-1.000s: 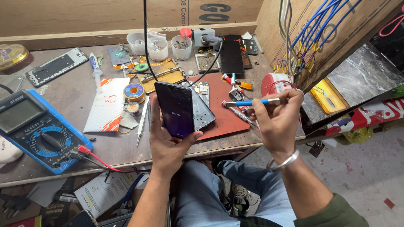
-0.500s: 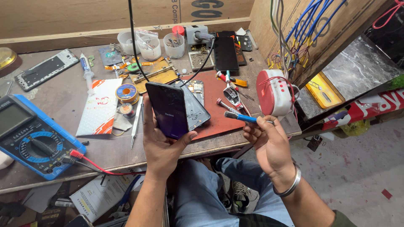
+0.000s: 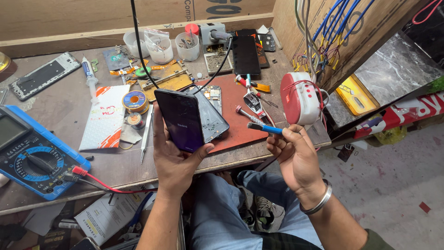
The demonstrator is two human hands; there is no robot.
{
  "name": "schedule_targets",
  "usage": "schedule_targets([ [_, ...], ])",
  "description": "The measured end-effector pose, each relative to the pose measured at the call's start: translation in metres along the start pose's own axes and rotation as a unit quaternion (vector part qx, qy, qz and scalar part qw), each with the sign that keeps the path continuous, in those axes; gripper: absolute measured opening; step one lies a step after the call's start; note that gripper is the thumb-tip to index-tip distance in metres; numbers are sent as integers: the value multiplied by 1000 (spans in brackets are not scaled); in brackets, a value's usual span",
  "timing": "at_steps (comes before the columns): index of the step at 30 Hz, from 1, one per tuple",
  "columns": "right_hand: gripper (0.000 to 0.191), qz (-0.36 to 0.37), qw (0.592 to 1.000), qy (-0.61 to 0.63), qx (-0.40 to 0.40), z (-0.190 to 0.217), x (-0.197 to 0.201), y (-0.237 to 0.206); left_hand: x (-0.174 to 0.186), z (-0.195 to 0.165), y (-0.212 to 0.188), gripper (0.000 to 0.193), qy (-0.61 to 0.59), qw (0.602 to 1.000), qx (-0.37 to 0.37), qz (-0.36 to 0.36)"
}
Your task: The person sits at a cluttered repair workbench and uses a screwdriver to work on the internals of a disassembled smartphone, repositioning the phone repeatedly while tightening or loosening screws. They then power the phone on and hold it while it boots, picking up a pry tool near the end.
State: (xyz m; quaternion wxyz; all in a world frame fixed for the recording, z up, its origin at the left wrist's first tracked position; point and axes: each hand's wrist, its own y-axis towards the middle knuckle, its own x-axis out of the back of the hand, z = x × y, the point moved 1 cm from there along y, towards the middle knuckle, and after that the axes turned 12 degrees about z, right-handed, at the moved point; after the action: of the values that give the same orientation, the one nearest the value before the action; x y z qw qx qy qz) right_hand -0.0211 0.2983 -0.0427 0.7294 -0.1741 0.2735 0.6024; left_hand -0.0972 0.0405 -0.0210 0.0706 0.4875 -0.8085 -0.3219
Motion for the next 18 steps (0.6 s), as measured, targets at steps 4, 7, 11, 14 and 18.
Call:
schedule_targets([
  [4,9,-4,1000,-5,2,0,0,0,0,0,0,121,-1,1000,-1,-1],
  [7,10,-6,1000,-6,2,0,1,-1,-1,0,0,120,-1,1000,-3,-1],
  [11,11,-3,1000,-5,3,0,3,-1,-1,0,-1,119,5,1000,-6,-1],
  [14,11,-2,1000,-3,4,-1,4,-1,-1,0,0,119,1,1000,-2,-3],
  [18,10,-6,1000,1,2,0,3,-2,-2,0,-1,120,0,1000,2,-2],
])
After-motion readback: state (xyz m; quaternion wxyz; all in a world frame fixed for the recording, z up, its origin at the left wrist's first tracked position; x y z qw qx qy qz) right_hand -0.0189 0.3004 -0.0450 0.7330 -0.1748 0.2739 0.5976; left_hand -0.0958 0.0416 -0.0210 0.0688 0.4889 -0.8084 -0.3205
